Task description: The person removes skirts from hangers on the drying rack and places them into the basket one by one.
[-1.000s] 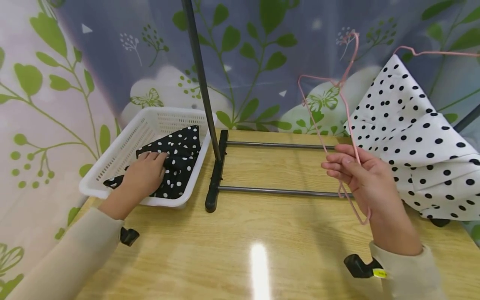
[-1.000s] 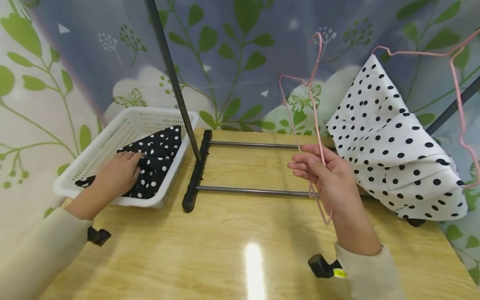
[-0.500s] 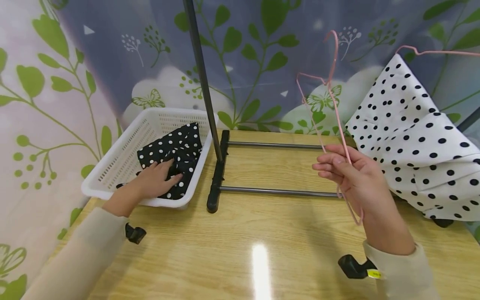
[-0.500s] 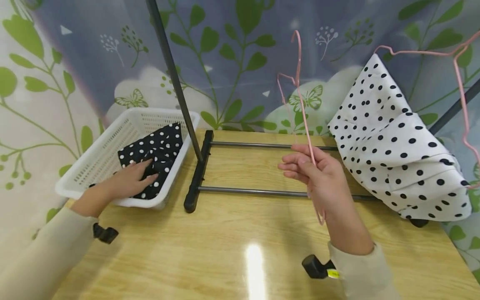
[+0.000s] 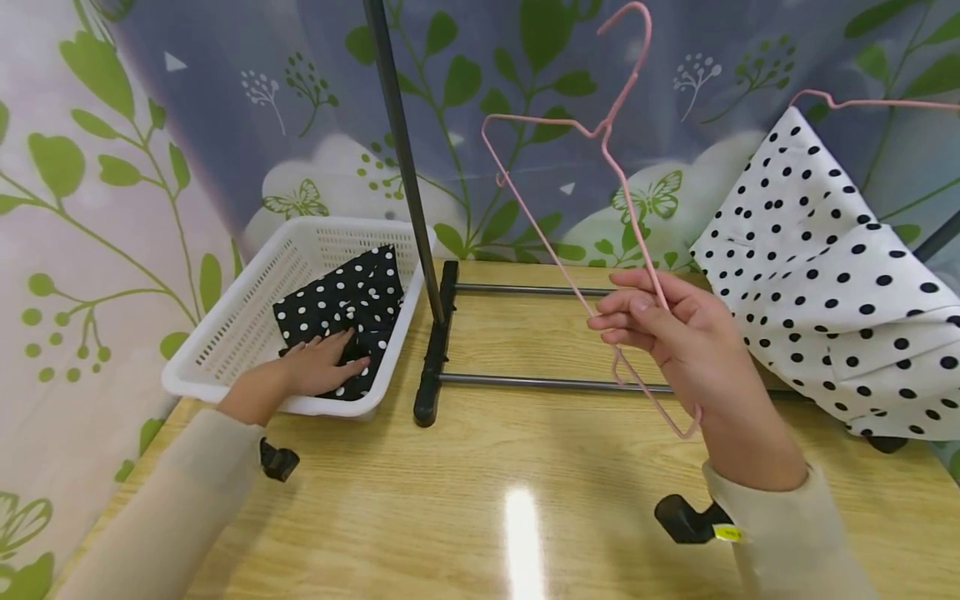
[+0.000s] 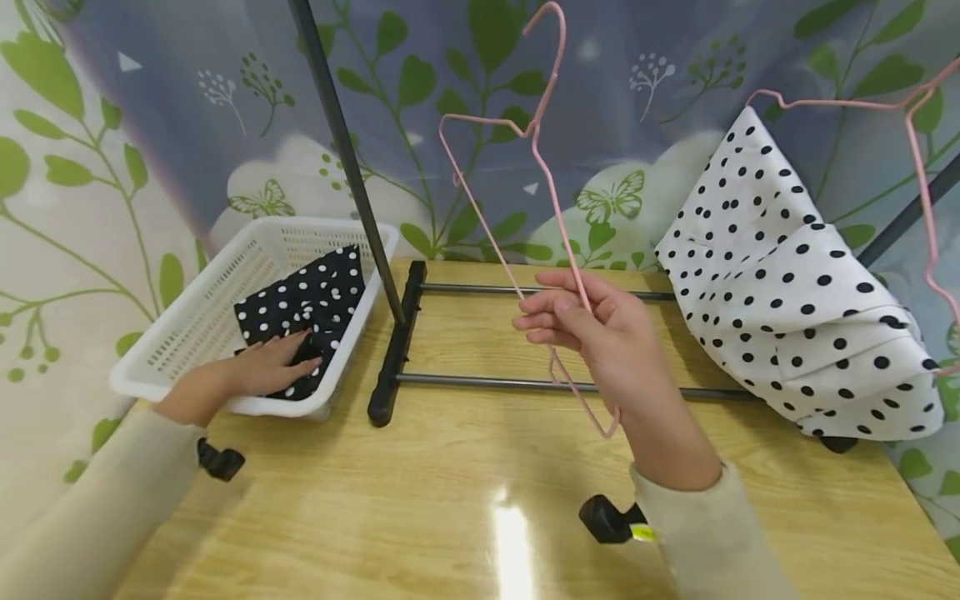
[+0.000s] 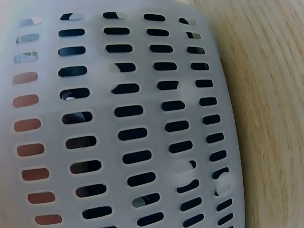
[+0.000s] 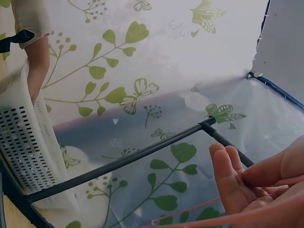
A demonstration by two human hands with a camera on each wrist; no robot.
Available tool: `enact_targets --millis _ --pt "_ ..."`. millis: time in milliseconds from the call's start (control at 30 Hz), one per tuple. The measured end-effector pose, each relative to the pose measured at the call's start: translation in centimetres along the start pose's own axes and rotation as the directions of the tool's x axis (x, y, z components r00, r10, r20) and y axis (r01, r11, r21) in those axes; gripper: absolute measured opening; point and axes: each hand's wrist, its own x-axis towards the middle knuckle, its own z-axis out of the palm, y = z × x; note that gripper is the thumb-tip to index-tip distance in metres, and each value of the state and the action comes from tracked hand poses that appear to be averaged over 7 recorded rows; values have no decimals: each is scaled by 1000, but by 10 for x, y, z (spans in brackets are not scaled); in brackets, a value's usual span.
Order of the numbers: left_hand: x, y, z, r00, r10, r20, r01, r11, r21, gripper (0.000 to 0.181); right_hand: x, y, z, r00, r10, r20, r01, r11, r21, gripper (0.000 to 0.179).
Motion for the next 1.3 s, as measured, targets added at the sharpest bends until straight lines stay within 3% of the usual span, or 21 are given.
enact_targets --millis 433,667,800,967,1200,1300 --pt "3 -9 5 990 75 -121 -76 997 -3 77 26 -11 32 1000 20 -14 -21 998 -62 23" --pt "1 -10 3 981 42 -189 -37 999 29 77 44 -14 48 997 70 -15 -71 993 -92 27" --pt "-3 -10 0 971 56 -231 -49 998 37 76 52 -17 54 996 93 -6 -93 987 -127 30" --pt "-14 -3 -11 964 58 -258 -45 997 57 71 60 -18 57 993 120 -21 -121 981 -152 30" --pt "-34 16 -30 966 34 -256 -13 996 83 67 70 -16 60 991 132 -13 -132 978 -164 31" --pt "-41 25 -38 952 76 -297 -50 994 97 65 75 -15 61 991 133 -7 -132 975 -178 31"
